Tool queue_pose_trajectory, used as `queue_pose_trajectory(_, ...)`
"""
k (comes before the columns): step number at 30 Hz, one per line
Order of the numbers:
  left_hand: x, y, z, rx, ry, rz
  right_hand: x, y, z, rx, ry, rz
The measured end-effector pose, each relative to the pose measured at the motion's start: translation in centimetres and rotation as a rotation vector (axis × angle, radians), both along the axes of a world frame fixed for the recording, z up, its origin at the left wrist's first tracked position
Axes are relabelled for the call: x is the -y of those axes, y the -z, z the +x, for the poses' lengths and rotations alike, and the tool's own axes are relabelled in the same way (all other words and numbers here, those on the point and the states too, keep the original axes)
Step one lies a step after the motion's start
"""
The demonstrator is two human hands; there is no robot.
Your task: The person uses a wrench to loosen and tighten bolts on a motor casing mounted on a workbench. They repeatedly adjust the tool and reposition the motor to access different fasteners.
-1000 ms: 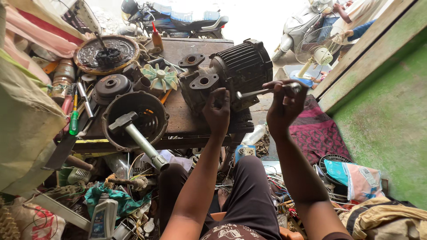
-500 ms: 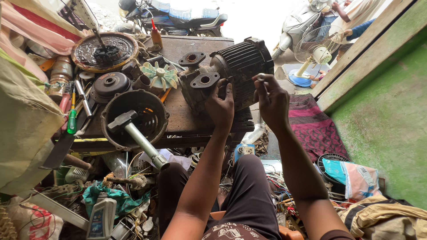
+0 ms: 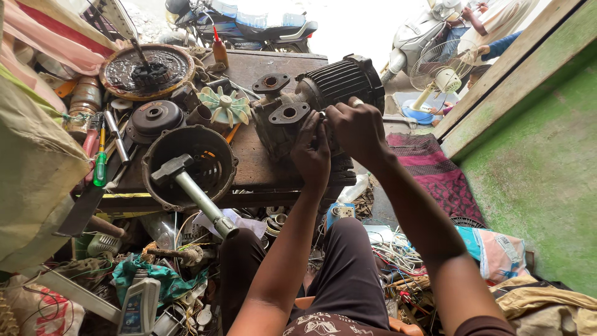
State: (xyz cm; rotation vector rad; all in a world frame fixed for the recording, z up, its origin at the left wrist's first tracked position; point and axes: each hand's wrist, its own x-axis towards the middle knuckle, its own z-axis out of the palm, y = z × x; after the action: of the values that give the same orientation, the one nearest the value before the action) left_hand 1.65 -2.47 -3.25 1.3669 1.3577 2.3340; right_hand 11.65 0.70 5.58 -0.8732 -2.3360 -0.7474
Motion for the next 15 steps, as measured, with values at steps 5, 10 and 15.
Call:
queue_pose_trajectory(5,-1.1,0.6,-0.1,-0.002,-0.043,-0.065,-1.7,-2.8,-1.6,0.289,-0.023,0.080)
queue_pose_trajectory(10,-1.7,0.8,0.0,-0.037,-0.102,-0.100,0.5,-7.1,-2.4,0.529,0.170,0.008)
queue_pose_trajectory(15,-2.0,0.6,0.5,-0.008,-0.139,-0.068,5.1,-12.0,-0.6,0.398,0.218,0.259)
